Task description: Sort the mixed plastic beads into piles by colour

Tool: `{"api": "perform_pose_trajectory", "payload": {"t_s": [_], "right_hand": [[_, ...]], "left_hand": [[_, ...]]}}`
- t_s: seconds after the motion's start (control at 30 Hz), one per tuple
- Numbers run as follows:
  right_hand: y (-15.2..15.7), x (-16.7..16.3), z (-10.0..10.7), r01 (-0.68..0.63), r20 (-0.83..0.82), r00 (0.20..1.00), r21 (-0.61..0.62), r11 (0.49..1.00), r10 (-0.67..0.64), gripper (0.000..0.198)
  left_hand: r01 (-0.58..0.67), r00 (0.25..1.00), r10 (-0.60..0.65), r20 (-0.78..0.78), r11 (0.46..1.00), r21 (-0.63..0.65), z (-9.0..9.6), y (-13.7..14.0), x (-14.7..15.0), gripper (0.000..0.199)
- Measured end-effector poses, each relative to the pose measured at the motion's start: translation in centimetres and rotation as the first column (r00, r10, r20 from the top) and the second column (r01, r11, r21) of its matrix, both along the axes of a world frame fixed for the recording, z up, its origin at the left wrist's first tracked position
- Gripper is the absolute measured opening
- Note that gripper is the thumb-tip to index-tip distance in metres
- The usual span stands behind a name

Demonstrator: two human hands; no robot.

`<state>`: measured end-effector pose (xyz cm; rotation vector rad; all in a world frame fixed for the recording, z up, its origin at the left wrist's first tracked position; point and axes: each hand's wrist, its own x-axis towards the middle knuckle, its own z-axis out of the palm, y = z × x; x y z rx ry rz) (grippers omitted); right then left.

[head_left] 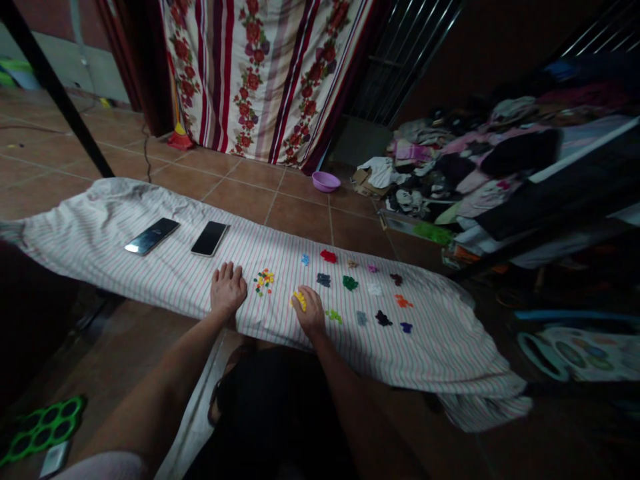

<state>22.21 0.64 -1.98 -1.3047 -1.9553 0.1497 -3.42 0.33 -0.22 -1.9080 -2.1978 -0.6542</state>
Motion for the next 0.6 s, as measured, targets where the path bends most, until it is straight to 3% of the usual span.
{"api": "perform_pose_trajectory", "payload": {"t_s": [0.6], "right_hand": [[0.38, -0.05, -0.17, 0.026, -0.039, 0.999, -0.029, 0.999, -0.027, 0.038]], "left_hand": [[0.011, 0.999, -0.010, 0.053, 1.000, -0.009, 0.53, -0.05, -0.07, 0.044]]}}
